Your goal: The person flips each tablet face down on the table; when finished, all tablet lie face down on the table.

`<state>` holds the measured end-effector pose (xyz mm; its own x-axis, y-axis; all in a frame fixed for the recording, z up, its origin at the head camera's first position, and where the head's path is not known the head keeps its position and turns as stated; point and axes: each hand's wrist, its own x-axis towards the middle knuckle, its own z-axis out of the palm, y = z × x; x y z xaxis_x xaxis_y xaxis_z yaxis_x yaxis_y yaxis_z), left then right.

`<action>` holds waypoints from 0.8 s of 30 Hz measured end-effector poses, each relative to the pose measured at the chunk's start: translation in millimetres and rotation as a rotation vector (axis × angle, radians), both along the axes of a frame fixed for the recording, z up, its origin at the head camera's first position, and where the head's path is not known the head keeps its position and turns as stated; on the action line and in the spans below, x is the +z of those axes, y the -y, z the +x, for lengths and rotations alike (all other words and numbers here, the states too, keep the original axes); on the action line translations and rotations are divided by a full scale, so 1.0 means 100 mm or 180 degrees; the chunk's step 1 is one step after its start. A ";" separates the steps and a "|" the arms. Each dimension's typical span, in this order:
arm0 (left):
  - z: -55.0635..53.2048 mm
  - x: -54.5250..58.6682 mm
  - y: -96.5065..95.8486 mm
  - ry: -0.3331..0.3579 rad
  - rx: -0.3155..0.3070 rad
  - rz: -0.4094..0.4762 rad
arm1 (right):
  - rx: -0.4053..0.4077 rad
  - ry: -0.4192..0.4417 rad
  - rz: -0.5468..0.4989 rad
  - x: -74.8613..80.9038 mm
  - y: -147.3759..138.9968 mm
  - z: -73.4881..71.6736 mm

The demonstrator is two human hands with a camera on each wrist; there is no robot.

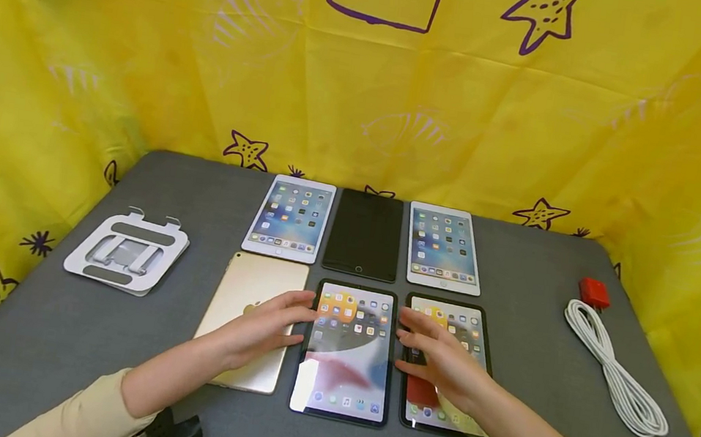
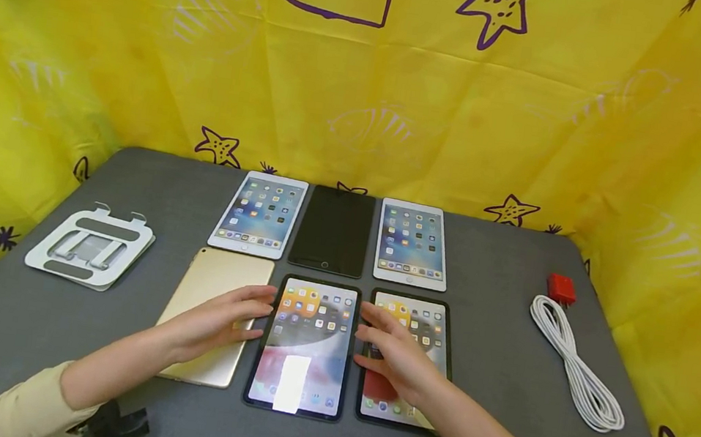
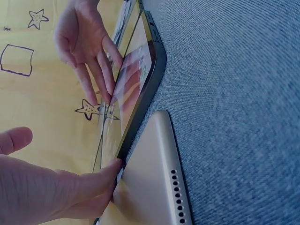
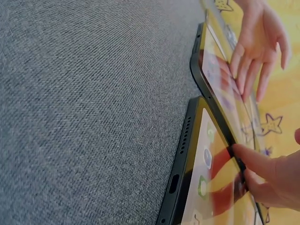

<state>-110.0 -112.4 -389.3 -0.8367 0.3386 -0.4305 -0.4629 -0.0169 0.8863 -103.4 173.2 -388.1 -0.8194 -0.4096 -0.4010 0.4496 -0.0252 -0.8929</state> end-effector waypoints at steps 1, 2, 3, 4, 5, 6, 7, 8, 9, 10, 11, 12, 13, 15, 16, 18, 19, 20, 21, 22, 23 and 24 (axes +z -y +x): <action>0.00 0.00 0.00 0.0021 -0.0004 0.0039 | 0.0009 0.0013 -0.0013 0.00 0.00 0.00; 0.00 0.00 0.01 0.0032 -0.0014 0.0080 | 0.0019 0.0025 -0.0022 0.00 0.01 0.00; -0.01 0.00 0.02 0.0040 -0.0020 0.0112 | 0.0021 0.0033 -0.0026 0.01 0.01 0.00; -0.01 -0.01 0.03 0.0048 -0.0029 0.0136 | 0.0020 0.0044 -0.0022 0.01 0.01 0.00; -0.01 -0.01 0.03 0.0057 -0.0025 0.0147 | 0.0015 0.0053 -0.0011 0.01 0.01 0.00; -0.01 -0.01 0.04 0.0061 -0.0026 0.0162 | 0.0007 0.0062 -0.0004 0.01 0.01 0.00; -0.01 -0.01 0.04 0.0064 -0.0011 0.0173 | -0.0001 0.0074 0.0005 0.01 0.02 0.00; -0.01 -0.01 0.05 0.0072 0.0010 0.0186 | -0.0004 0.0084 0.0010 0.01 0.02 0.00; -0.02 -0.01 0.05 0.0085 0.0029 0.0194 | -0.0001 0.0088 0.0015 0.02 0.02 -0.01; -0.02 -0.01 0.06 0.0098 0.0048 0.0209 | 0.0008 0.0091 0.0026 0.02 0.02 -0.01; -0.02 0.00 0.06 0.0111 0.0068 0.0230 | 0.0016 0.0090 0.0039 0.02 0.02 -0.02; -0.03 0.00 0.06 0.0126 0.0090 0.0251 | 0.0022 0.0087 0.0052 0.03 0.02 -0.02; -0.03 -0.01 0.06 0.0138 0.0113 0.0270 | 0.0028 0.0089 0.0070 0.03 0.02 -0.03; -0.04 -0.01 0.07 0.0141 0.0136 0.0291 | 0.0035 0.0085 0.0093 0.04 0.03 -0.04; -0.05 -0.02 0.07 0.0137 0.0147 0.0292 | 0.0034 0.0089 0.0103 0.04 0.03 -0.04; -0.07 -0.03 0.07 0.0129 0.0200 0.0285 | 0.0032 0.0087 0.0117 0.05 0.04 -0.05; -0.08 -0.03 0.08 0.0127 0.0225 0.0279 | 0.0035 0.0087 0.0118 0.05 0.04 -0.06; -0.09 -0.04 0.08 0.0129 0.0237 0.0271 | 0.0035 0.0087 0.0120 0.05 0.04 -0.06; -0.10 -0.05 0.08 0.0139 0.0259 0.0268 | 0.0035 0.0087 0.0123 0.05 0.05 -0.07; -0.11 -0.05 0.09 0.0148 0.0282 0.0276 | 0.0036 0.0085 0.0125 0.05 0.05 -0.07; -0.11 -0.06 0.09 0.0157 0.0310 0.0290 | 0.0036 0.0078 0.0130 0.05 0.06 -0.07; -0.12 -0.06 0.09 0.0161 0.0317 0.0299 | 0.0038 0.0075 0.0129 0.05 0.06 -0.08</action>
<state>-121.8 -121.4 -395.5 -0.8463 0.2957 -0.4431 -0.4987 -0.1469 0.8543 -111.4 166.9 -382.9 -0.8047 -0.4023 -0.4365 0.4705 0.0163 -0.8823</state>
